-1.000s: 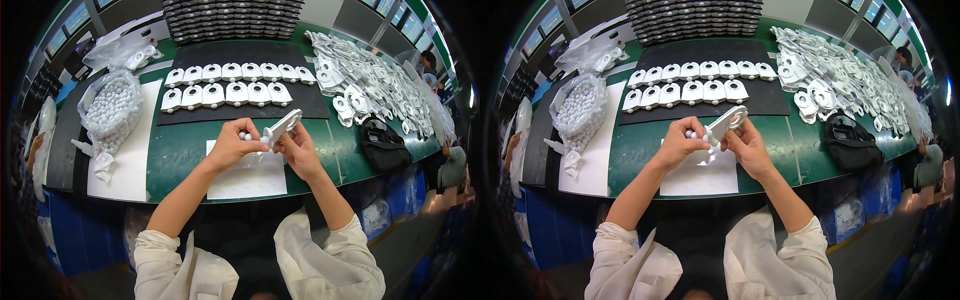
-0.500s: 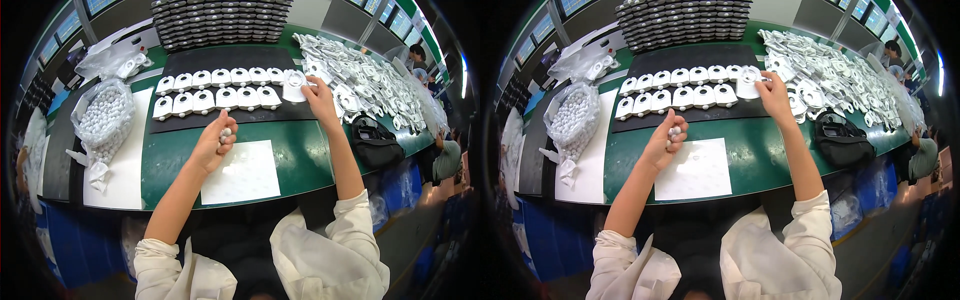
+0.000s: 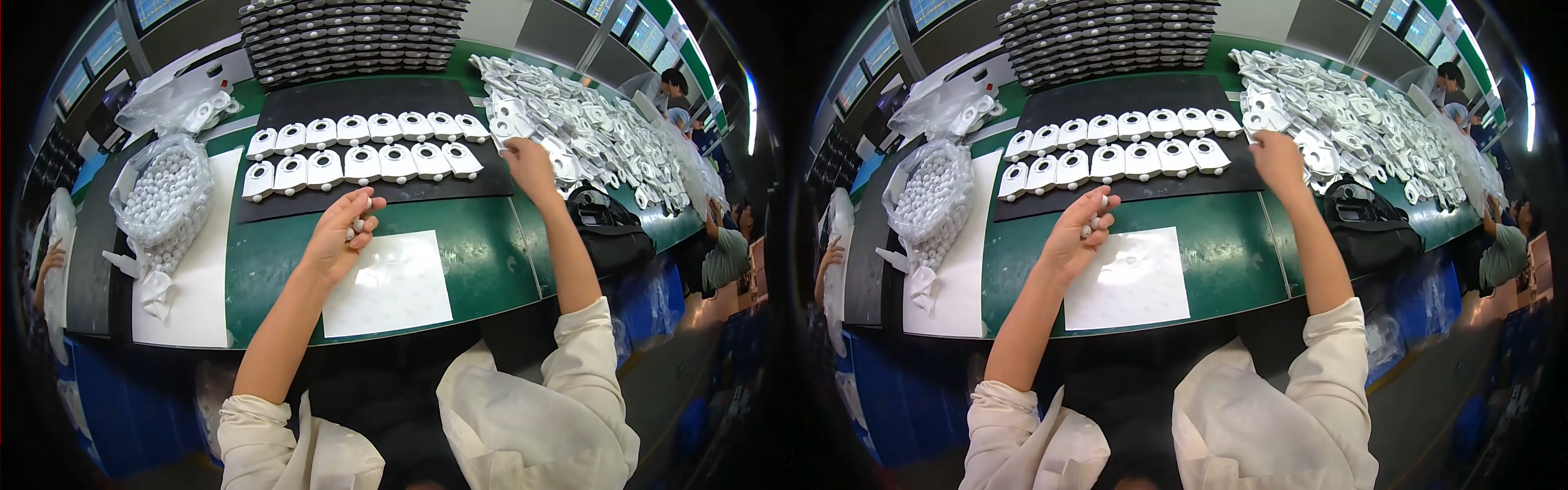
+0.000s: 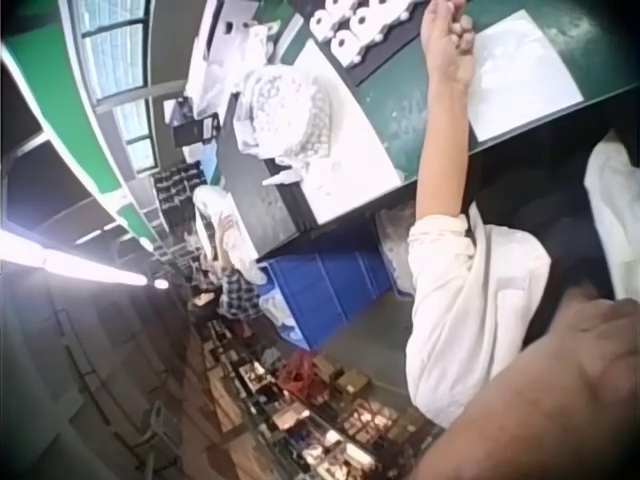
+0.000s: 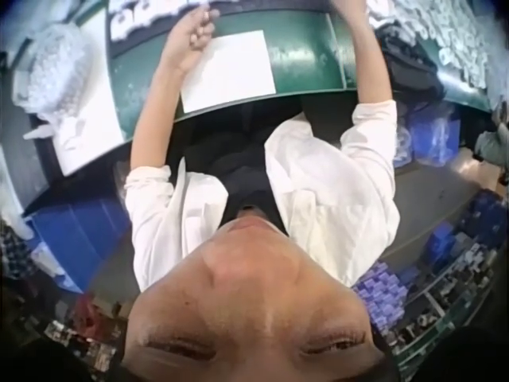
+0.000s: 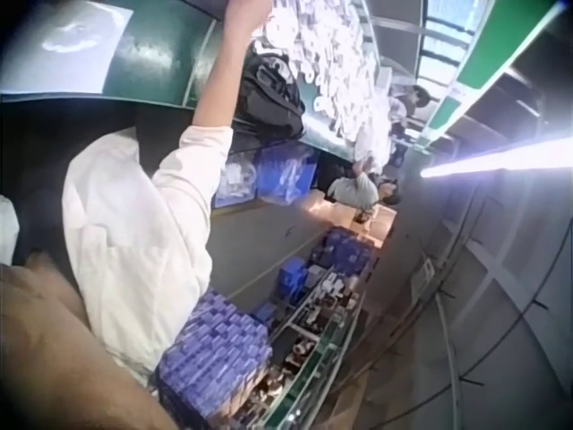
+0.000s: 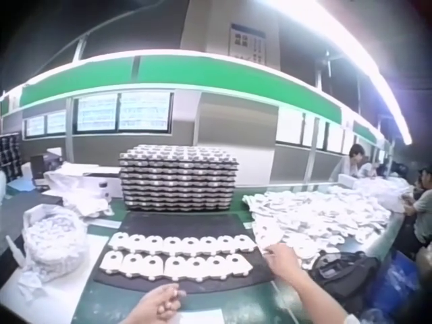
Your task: Assembling small plastic components by inserting internal parts into housings on a factory assembly line.
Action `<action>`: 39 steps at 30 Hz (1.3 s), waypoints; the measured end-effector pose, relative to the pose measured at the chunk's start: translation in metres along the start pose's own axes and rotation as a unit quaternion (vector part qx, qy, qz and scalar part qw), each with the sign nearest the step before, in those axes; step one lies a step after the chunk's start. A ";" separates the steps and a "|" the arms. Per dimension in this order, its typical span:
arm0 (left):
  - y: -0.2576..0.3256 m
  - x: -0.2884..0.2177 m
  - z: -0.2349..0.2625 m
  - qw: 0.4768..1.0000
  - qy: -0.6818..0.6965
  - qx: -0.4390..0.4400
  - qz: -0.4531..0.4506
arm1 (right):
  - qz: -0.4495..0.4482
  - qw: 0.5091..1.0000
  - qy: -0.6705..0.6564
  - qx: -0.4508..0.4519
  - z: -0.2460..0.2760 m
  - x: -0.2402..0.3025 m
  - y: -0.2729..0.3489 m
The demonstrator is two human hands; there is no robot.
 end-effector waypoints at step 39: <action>0.002 -0.004 -0.005 0.998 -0.024 0.054 -0.036 | -0.014 0.858 -0.437 0.269 -0.036 0.130 0.161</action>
Point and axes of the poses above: each hand's wrist, its own y-axis away from the middle knuckle, its own z-axis out of the back of the hand, x = y × z, the point moved 6 cm from there along -y, towards the middle knuckle, and after that the axes turned 7 degrees about -z, right-handed, at the moved point
